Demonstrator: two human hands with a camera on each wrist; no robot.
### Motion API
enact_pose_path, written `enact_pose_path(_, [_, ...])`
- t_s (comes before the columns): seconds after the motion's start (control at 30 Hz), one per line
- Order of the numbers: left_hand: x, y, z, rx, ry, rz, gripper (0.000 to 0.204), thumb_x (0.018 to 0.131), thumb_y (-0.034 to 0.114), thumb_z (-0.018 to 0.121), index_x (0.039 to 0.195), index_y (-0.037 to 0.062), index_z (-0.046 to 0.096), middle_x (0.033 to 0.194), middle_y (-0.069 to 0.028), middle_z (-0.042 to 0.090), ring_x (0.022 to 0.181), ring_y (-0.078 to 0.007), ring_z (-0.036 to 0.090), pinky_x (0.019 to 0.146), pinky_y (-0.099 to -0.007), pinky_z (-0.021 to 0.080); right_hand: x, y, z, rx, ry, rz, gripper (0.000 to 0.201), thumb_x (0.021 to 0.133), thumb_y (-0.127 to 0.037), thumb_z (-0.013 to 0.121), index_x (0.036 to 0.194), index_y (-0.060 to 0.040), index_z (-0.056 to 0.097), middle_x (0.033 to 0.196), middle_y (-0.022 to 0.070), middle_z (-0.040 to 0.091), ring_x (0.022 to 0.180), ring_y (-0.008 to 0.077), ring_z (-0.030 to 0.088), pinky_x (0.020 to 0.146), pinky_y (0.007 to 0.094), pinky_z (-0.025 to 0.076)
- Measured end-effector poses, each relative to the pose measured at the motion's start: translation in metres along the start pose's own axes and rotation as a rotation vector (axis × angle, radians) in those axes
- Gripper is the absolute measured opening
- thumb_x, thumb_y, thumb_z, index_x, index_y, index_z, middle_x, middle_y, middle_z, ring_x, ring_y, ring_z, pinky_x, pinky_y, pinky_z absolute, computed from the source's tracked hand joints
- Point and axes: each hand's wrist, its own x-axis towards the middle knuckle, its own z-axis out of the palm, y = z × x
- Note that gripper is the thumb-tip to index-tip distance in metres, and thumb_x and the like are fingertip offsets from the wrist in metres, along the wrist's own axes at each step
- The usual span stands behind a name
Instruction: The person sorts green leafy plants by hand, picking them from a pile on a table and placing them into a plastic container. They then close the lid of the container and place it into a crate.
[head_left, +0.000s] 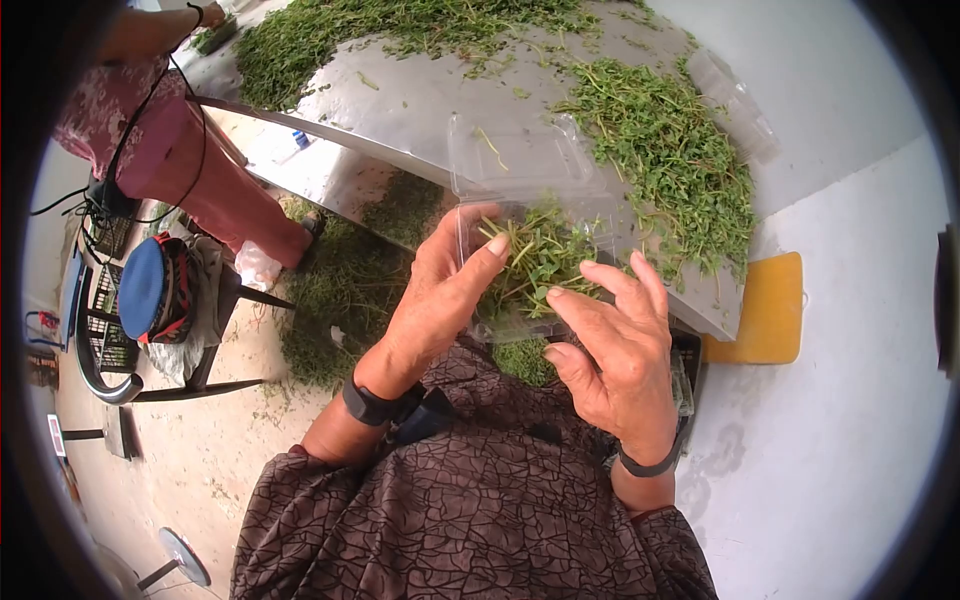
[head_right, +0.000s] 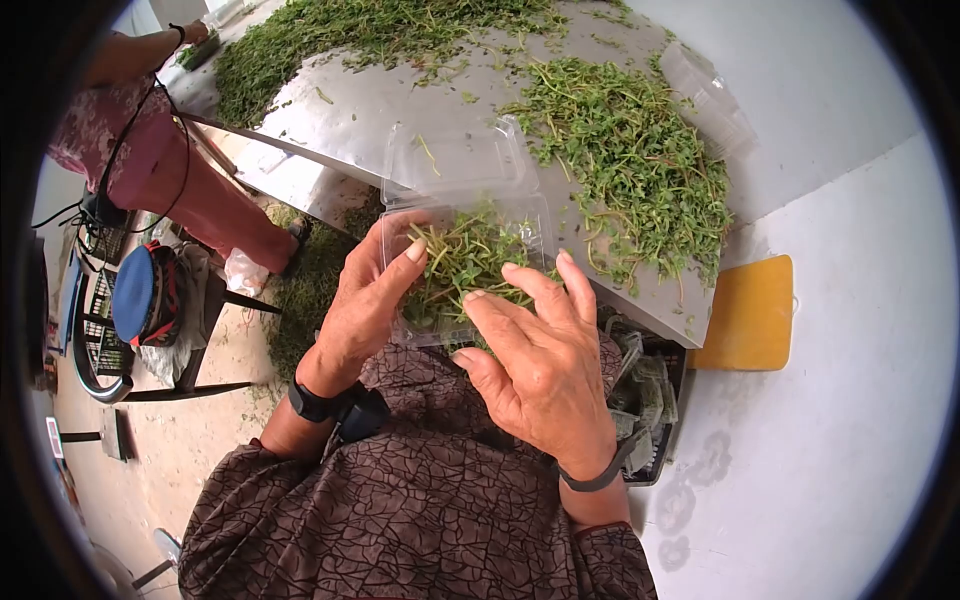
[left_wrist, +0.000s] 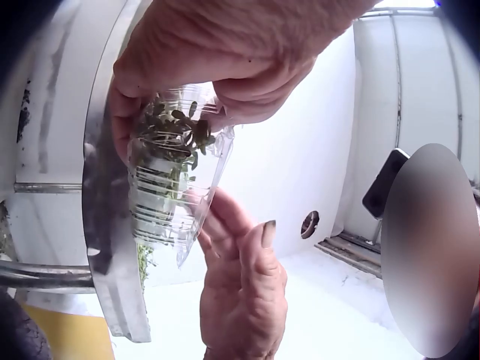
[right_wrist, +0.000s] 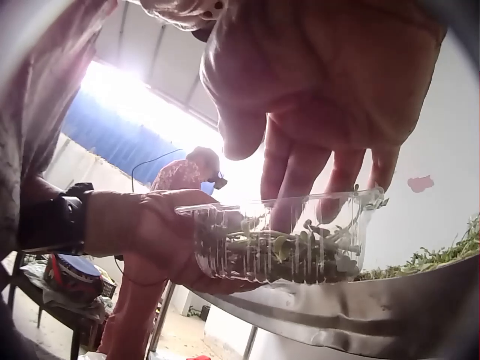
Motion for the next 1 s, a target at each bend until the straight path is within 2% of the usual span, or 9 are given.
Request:
enact_pose_path(0.17, [0.0, 0.002, 0.002, 0.017, -0.012, -0.03, 0.038, 0.096, 0.024, 0.055, 0.127, 0.0008, 0.05, 0.103, -0.0012, 0.056, 0.09, -0.0066, 0.047, 0.078, -0.0219, 0.04, 0.003, -0.011, -0.004, -0.041, 0.006, -0.056, 0.05, 0.085, -0.036, 0.064, 0.121, -0.0029, 0.06, 0.113, 0.0106, 0.066, 0.119, 0.0316, 0.05, 0.11, 0.0555, 0.024])
enact_pose_path(0.27, [-0.002, 0.005, 0.002, 0.094, -0.047, 0.02, 0.039, 0.097, 0.024, 0.055, 0.127, 0.0002, 0.049, 0.11, -0.0046, 0.057, 0.1, -0.0094, 0.051, 0.087, -0.0247, 0.042, 0.008, -0.014, 0.009, -0.041, -0.035, -0.045, 0.053, 0.084, -0.036, 0.064, 0.124, -0.0012, 0.058, 0.115, 0.0114, 0.065, 0.122, 0.0325, 0.048, 0.11, 0.0553, 0.023])
enact_pose_path(0.3, [-0.003, 0.005, 0.003, -0.001, -0.063, -0.005, 0.039, 0.096, 0.022, 0.055, 0.128, -0.0001, 0.048, 0.112, -0.0063, 0.058, 0.103, -0.011, 0.051, 0.09, -0.0264, 0.042, 0.009, -0.012, 0.012, -0.043, -0.102, -0.018, 0.055, 0.084, -0.035, 0.065, 0.125, 0.0008, 0.055, 0.117, 0.0123, 0.064, 0.123, 0.034, 0.047, 0.11, 0.056, 0.023])
enact_pose_path(0.33, [-0.004, 0.005, 0.004, -0.096, -0.081, -0.035, 0.039, 0.096, 0.02, 0.055, 0.129, -0.0005, 0.047, 0.115, -0.008, 0.058, 0.105, -0.0126, 0.052, 0.092, -0.0281, 0.043, 0.009, -0.011, 0.015, -0.005, -0.15, 0.01, 0.052, 0.084, -0.032, 0.066, 0.122, 0.002, 0.056, 0.117, 0.0129, 0.063, 0.123, 0.0347, 0.047, 0.11, 0.0562, 0.022])
enact_pose_path(0.53, [0.002, 0.014, -0.001, -0.115, -0.099, 0.015, 0.041, 0.094, 0.014, 0.057, 0.13, -0.0012, 0.046, 0.116, -0.0108, 0.059, 0.105, -0.0158, 0.054, 0.092, -0.0299, 0.044, 0.02, -0.009, -0.002, 0.077, -0.108, -0.025, 0.045, 0.084, -0.025, 0.068, 0.119, 0.0006, 0.058, 0.117, 0.0121, 0.064, 0.122, 0.0336, 0.047, 0.11, 0.0552, 0.025])
enact_pose_path(0.6, [0.006, 0.014, -0.004, -0.104, -0.027, 0.069, 0.041, 0.093, 0.017, 0.061, 0.127, -0.0011, 0.048, 0.102, -0.0053, 0.059, 0.09, -0.0097, 0.052, 0.077, -0.0244, 0.045, 0.023, 0.0, -0.016, -0.023, 0.032, -0.057, 0.04, 0.084, -0.031, 0.066, 0.115, -0.0047, 0.064, 0.117, 0.011, 0.065, 0.119, 0.0322, 0.052, 0.108, 0.0532, 0.03])
enact_pose_path(0.63, [0.008, 0.015, -0.005, -0.092, -0.007, 0.075, 0.043, 0.093, 0.021, 0.061, 0.127, -0.0012, 0.048, 0.098, -0.004, 0.057, 0.086, -0.009, 0.049, 0.075, -0.0241, 0.043, 0.025, 0.005, -0.025, -0.08, 0.052, -0.058, 0.038, 0.083, -0.022, 0.069, 0.116, -0.0024, 0.063, 0.119, 0.0129, 0.064, 0.118, 0.0291, 0.052, 0.107, 0.0515, 0.032])
enact_pose_path(0.83, [0.011, 0.018, -0.014, 0.009, 0.064, 0.083, 0.048, 0.093, 0.027, 0.06, 0.128, -0.0027, 0.047, 0.093, -0.0025, 0.053, 0.084, -0.0093, 0.047, 0.075, -0.0256, 0.042, 0.046, 0.058, -0.06, -0.305, 0.144, 0.145, 0.036, 0.079, -0.01, 0.068, 0.113, -0.0004, 0.063, 0.116, 0.0166, 0.064, 0.106, 0.0319, 0.058, 0.095, 0.0429, 0.042])
enact_pose_path(1.0, [0.013, 0.016, -0.018, -0.006, 0.068, 0.063, 0.049, 0.093, 0.028, 0.06, 0.128, -0.0038, 0.047, 0.095, -0.0036, 0.054, 0.085, -0.0103, 0.048, 0.076, -0.0264, 0.042, 0.086, 0.096, -0.062, -0.385, 0.127, 0.105, 0.032, 0.078, -0.009, 0.067, 0.109, -0.0002, 0.064, 0.111, 0.0171, 0.066, 0.099, 0.0328, 0.059, 0.089, 0.0425, 0.044])
